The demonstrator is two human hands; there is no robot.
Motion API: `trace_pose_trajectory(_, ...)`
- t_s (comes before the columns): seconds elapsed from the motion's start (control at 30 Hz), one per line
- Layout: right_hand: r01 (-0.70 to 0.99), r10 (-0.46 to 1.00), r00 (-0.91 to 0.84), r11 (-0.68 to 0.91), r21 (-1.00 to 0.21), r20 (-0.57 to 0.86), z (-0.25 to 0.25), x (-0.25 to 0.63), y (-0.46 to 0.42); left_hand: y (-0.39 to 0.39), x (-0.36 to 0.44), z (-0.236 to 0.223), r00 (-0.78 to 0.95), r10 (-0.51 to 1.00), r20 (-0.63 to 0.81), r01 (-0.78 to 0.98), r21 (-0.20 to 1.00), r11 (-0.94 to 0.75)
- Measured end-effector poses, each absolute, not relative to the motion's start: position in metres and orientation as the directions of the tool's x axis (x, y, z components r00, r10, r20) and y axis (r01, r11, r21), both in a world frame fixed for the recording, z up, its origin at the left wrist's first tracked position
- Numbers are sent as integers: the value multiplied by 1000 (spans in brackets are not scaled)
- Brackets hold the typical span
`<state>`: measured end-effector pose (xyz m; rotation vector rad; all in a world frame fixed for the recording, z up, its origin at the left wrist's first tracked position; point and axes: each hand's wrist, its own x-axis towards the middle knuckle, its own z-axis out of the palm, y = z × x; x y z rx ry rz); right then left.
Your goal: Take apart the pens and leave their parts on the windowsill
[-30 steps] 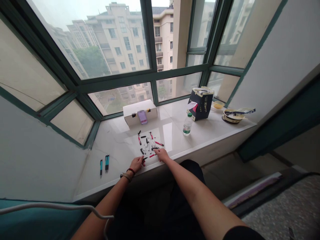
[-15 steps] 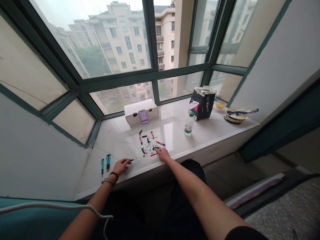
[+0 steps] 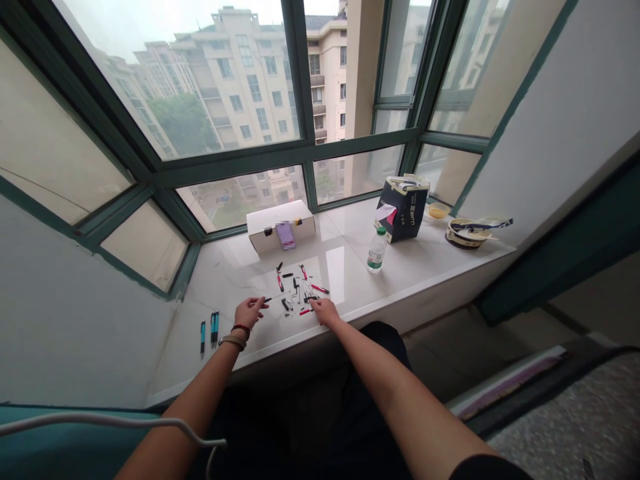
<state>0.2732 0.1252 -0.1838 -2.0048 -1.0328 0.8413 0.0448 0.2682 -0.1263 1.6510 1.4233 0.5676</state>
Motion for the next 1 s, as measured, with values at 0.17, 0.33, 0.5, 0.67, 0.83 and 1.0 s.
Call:
trace_pose_trajectory(0.17, 390, 856, 470, -419, -820, -215, -186, 274, 126, 293, 72, -105, 308, 951, -26, 630, 755, -183)
trace_pose_trajectory(0.33, 390, 852, 481, -419, -820, -207, -182, 273, 126, 307, 91, -96, 353, 935, 37, 648, 711, -273)
trace_pose_trajectory(0.5, 409, 851, 487, -420, -810, -195, -176, 273, 125, 308, 88, -109, 339, 941, 1, 650, 723, -235)
trace_pose_trajectory(0.67, 423, 854, 484, -421, -803, -193, -174, 272, 123, 302, 72, -132, 309, 943, -125, 625, 774, -102)
trace_pose_trajectory(0.83, 435, 857, 484, -412, -800, -178, -173, 272, 122, 293, 59, -143, 332, 918, -217, 584, 812, -19)
trace_pose_trajectory(1.0, 449, 860, 481, -408, -795, -169, -173, 271, 122, 295, 58, -142, 301, 933, -196, 597, 802, -24)
